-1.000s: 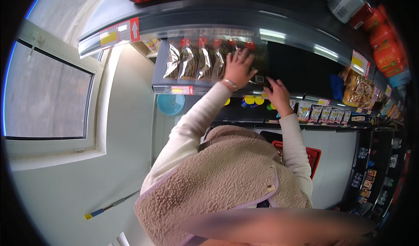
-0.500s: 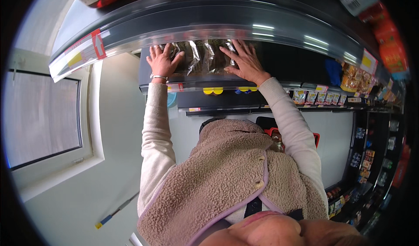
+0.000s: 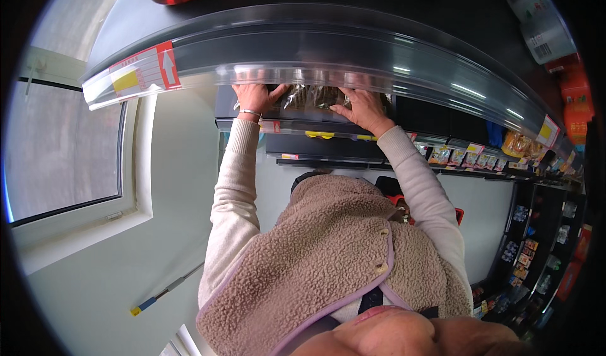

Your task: The person restocks a grocery store shelf by repeatedly picking packaged food items from a red basket and placing them onto the shelf. They also wipe the shelf surface with a blue cloth between placements.

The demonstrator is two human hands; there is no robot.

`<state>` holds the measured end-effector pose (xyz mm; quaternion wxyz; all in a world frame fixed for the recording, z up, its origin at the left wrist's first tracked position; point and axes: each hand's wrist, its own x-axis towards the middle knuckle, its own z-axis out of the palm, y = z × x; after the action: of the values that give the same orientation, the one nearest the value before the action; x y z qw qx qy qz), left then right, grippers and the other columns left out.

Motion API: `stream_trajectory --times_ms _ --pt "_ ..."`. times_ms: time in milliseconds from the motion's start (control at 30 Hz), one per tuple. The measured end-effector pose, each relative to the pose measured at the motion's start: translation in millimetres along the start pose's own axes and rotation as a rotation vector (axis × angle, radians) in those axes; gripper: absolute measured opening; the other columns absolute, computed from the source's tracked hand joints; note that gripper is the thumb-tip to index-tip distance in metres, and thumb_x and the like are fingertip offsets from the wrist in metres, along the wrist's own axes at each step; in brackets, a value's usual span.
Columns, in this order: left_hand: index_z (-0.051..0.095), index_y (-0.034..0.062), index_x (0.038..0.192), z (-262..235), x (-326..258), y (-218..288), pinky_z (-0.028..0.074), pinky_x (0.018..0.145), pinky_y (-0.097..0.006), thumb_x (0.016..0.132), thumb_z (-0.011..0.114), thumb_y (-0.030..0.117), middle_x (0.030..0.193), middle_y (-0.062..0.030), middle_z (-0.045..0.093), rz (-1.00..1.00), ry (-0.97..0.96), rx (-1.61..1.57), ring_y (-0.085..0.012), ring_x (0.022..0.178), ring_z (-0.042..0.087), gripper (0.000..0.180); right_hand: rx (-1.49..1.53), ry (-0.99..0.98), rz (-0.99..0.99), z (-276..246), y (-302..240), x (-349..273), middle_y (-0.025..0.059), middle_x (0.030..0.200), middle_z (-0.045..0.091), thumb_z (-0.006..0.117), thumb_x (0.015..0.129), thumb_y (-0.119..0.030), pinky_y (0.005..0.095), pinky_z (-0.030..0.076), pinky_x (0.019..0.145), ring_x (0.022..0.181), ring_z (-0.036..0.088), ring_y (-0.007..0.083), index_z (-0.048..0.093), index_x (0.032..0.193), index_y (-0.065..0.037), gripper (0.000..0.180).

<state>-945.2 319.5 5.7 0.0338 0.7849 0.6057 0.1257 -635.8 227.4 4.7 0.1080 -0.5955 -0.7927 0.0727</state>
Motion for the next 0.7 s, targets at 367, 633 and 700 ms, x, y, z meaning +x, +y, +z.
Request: stream_trajectory --times_ms 367,633,700 --pt "0.05 0.0175 0.142 -10.4 -5.4 8.6 0.022 0.11 -0.065 0.077 0.061 0.076 0.153 -0.0195 0.038 -0.015 0.056 0.038 -0.0458 0.141 0.03 0.088 0.038 0.135 -0.093 -16.7 -3.6 -1.3 0.0142 0.158 0.03 0.069 0.084 -0.054 0.0615 0.021 0.117 0.144 0.025 0.044 0.039 0.151 -0.036 0.075" --pt "0.043 0.0202 0.149 -44.5 -28.6 71.5 0.023 0.115 -0.058 0.077 0.078 0.05 0.155 -0.018 0.036 0.325 0.258 -0.188 -0.0426 0.146 0.026 0.086 0.089 0.288 0.06 -37.7 34.5 -54.8 0.0124 0.161 0.024 0.072 0.088 -0.033 0.0494 0.023 0.118 0.146 0.029 0.0315 0.035 0.153 -0.028 0.075" --pt "0.049 0.0204 0.145 -41.4 -31.7 107.7 0.019 0.116 -0.06 0.077 0.076 0.053 0.154 -0.0189 0.037 0.482 0.194 -0.166 -0.0422 0.145 0.028 0.081 -0.045 0.114 0.15 -33.8 38.2 -61.9 0.0112 0.161 0.027 0.067 0.091 -0.041 0.0495 0.021 0.12 0.148 0.027 0.0308 0.037 0.153 -0.029 0.07"
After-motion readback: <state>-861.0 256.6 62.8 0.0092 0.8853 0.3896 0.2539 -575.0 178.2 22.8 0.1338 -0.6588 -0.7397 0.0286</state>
